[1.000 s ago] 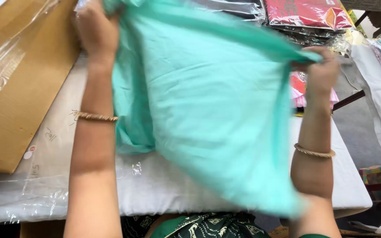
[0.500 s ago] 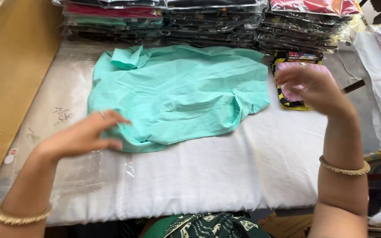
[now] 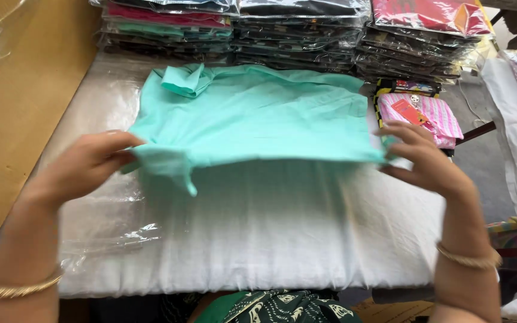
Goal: The person folds a pink and white striped top, a yellow and black striped top, and a light blue t-shirt on a white table. Each garment is smoothed, folded into a compact rectangle, and placed on a growing stack.
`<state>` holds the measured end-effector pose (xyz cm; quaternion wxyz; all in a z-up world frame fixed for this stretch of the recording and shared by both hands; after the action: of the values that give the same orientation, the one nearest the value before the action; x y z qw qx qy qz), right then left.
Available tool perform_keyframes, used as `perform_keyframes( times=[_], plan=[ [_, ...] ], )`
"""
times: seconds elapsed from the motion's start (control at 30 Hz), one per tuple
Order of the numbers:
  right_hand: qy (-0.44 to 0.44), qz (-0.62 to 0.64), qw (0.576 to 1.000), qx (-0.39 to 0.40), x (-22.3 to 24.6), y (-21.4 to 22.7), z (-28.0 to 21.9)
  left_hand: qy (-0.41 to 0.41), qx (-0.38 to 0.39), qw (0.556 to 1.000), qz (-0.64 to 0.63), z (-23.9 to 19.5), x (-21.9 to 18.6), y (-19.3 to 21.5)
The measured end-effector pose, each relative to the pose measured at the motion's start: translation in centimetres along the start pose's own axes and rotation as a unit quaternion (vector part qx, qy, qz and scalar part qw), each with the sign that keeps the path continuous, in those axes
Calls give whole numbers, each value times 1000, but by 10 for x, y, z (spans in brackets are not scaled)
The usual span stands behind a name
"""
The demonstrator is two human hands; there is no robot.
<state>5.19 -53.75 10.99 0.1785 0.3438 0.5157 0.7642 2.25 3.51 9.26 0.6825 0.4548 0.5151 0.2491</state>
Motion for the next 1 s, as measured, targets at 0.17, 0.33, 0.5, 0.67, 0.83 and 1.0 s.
perform_keyframes(
  times=[0.17, 0.33, 0.5, 0.67, 0.83, 1.0],
  plan=[
    [-14, 199, 980, 3, 9, -4, -65, -14, 39, 996, -77, -47, 2, 12],
    [-190, 188, 959, 97, -15, -52, -99, 3, 98, 995, -30, -64, -1, -8],
    [-243, 208, 942, 106, -24, -57, -110, 15, 73, 997, -3, -77, 12, -19],
    [-265, 199, 937, 113, -36, -62, -109, 256, -35, 966, -18, -74, 66, -70],
    [-276, 200, 933, 112, -27, -63, -98, 202, -87, 957, -189, -44, 52, -97],
    [-307, 241, 916, 90, -42, -59, -125, 247, -201, 881, -349, -72, 33, -49]
  ],
)
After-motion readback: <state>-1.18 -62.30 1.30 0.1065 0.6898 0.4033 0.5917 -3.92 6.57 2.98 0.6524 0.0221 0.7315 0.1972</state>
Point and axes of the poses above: each hand's wrist, its own z-axis towards the middle knuckle, its own y-axis out of the back of the hand, x = y × z, the point moved 3 cm from there along z, towards the middle knuckle, and after that the axes turned 14 degrees about z, right-handed, at the moved point
